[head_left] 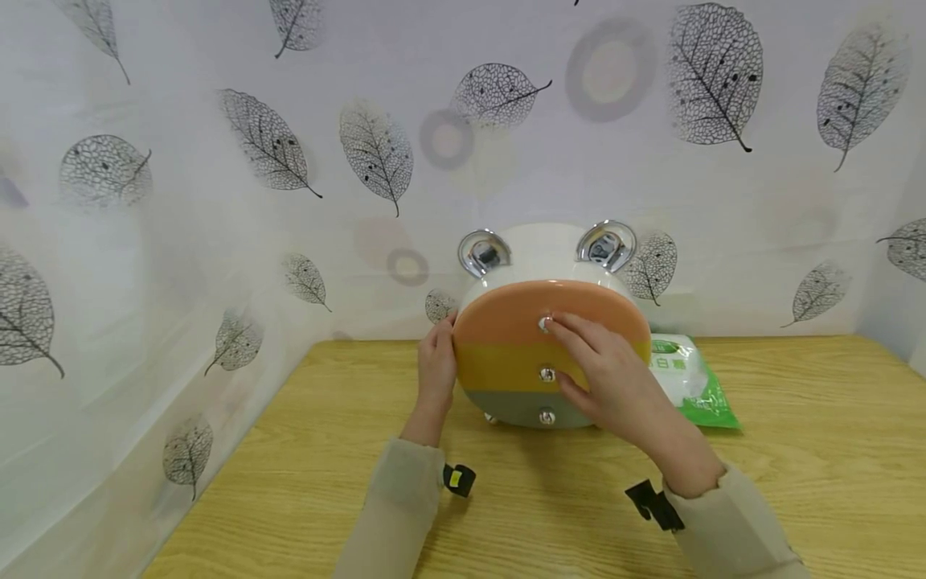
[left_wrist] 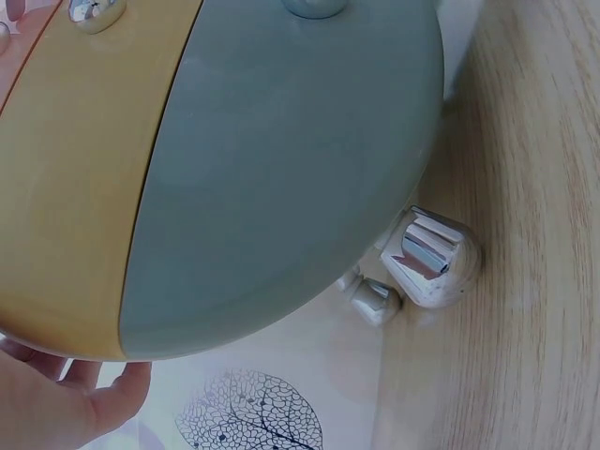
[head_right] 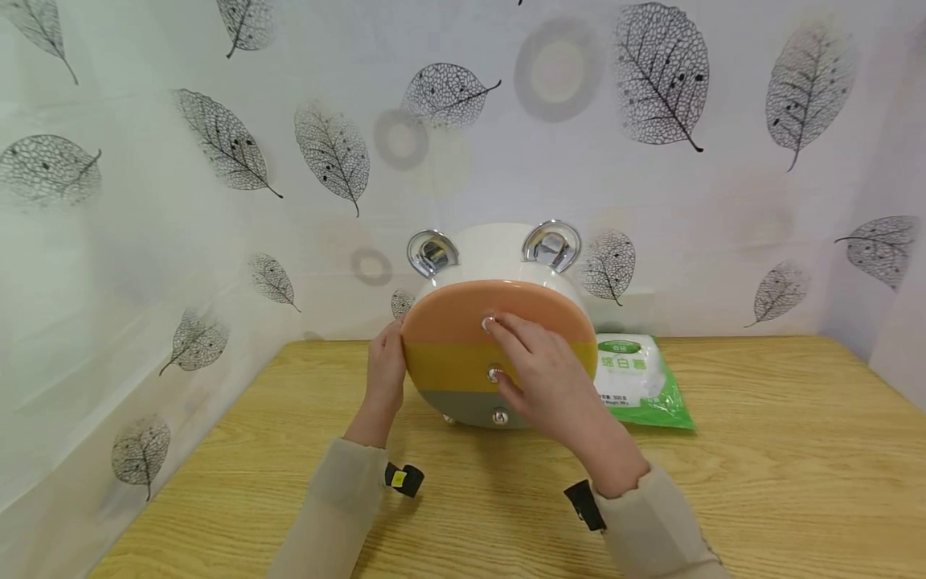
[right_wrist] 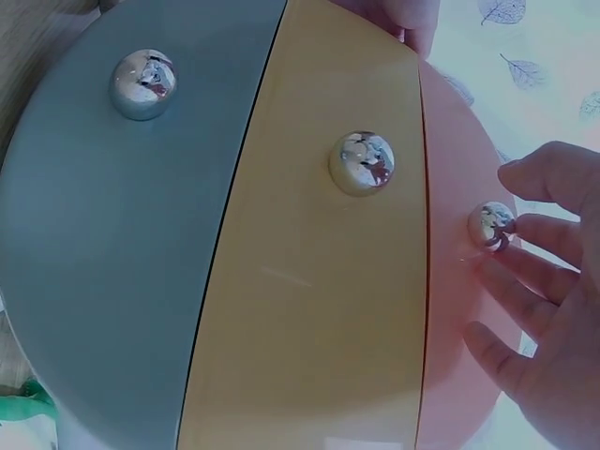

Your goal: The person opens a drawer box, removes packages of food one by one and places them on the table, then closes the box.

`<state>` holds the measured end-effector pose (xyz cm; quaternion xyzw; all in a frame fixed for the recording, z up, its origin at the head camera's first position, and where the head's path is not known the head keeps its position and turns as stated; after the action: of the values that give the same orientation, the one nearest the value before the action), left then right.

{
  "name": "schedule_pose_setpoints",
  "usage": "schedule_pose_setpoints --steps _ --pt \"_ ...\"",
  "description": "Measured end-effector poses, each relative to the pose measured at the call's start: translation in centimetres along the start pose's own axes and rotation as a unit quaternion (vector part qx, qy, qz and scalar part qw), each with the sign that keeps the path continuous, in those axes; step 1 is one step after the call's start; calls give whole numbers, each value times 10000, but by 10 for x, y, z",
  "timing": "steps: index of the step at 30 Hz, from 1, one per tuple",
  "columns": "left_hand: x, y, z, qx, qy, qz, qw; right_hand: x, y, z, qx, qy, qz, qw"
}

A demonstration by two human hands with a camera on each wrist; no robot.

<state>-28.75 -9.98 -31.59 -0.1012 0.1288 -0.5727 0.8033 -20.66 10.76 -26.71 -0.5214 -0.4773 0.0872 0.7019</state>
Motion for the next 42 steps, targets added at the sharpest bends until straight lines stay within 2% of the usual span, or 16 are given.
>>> schedule_pose_setpoints --steps 3,10,18,27,33,37,42 --pt "1 0 0 30 -2 9 10000 2 -2 -1 -123 23 -66 9999" --pt "-1 1 2 -31 -46 -17 10000 10 -9 -2 -784 18 -89 9969" --pt "-4 2 4 27 -46 30 10000 8 -10 0 -1043 120 -189 9943" --pt "-3 2 4 9 -35 -14 10000 -6 -5 -2 -1121 352 -954 9885" --pt "-1 2 4 19 -70 13 10000 -16 -1 -1 -1355 411 -1666 9758" --pt "-1 1 3 -2 -66 28 10000 -19 0 -1 -1535 263 -2061 9660" --pt "0 1 3 -52 2 -9 10000 -23 1 -2 -1499 41 -2291 9618"
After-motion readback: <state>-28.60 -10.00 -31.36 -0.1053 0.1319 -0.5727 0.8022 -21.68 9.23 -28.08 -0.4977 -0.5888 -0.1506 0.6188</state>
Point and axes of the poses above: each hand's wrist, its own y-axis away from the middle knuckle, its own x-axis out of the back of the hand, z = x × y, the point moved 2 cm from there along -y, towards the middle knuckle, and after that the axes turned 5 degrees about z, right-handed, at the moved point
